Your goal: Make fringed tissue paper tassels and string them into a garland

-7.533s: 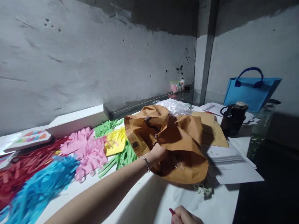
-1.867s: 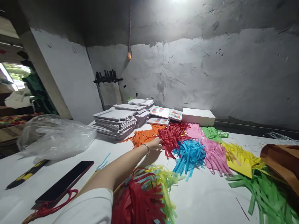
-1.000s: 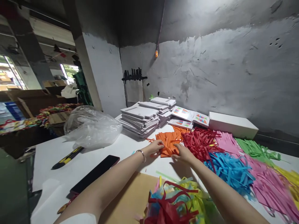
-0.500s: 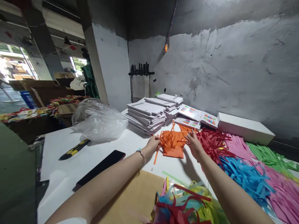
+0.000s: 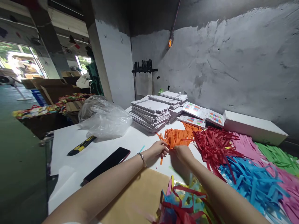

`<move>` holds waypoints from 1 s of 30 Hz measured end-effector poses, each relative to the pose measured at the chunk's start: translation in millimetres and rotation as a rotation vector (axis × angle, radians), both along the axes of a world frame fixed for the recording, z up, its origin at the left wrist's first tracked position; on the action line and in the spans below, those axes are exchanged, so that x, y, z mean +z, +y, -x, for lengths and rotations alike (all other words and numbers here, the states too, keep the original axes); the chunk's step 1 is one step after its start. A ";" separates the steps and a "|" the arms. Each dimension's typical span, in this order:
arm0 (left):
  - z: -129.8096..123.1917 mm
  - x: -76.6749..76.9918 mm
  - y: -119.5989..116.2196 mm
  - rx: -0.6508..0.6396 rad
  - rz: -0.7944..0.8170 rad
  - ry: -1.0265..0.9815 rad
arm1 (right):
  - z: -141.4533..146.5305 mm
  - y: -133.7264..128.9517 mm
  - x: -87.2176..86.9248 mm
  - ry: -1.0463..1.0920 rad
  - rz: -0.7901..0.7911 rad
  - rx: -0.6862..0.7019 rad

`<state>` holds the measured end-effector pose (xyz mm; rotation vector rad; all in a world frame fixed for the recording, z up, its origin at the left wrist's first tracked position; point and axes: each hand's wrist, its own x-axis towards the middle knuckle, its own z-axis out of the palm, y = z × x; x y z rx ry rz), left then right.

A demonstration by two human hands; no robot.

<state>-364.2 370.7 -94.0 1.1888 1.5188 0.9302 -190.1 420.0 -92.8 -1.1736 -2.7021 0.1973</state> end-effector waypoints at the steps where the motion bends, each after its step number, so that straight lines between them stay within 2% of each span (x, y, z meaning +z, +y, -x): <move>1: -0.9 1.1 -3.0 -0.022 -0.019 0.014 | -7.1 2.4 0.8 0.038 0.037 -0.016; 7: -23.2 2.0 -12.9 -0.125 -0.173 0.131 | -44.9 7.4 -10.3 0.349 0.293 -0.106; 11: -38.4 1.4 -9.5 -0.133 -0.289 0.202 | -53.0 7.9 -21.9 0.489 0.366 -0.172; 15: -44.5 2.2 -8.6 -0.159 -0.337 0.240 | -54.3 3.4 -22.3 0.536 0.411 -0.184; 18: -44.3 2.2 -9.0 -0.147 -0.354 0.247 | -54.7 -4.1 -14.3 0.507 0.410 -0.163; 22: -40.6 -3.0 -4.8 -0.046 -0.364 0.224 | -51.6 -16.4 0.8 0.387 0.344 -0.124; 27: -29.9 -12.0 7.0 0.092 -0.340 0.203 | -29.9 -30.9 8.6 0.177 0.171 -0.219; 30: -22.0 -9.0 7.6 0.143 -0.400 0.275 | -20.0 -33.3 8.1 0.106 0.113 -0.280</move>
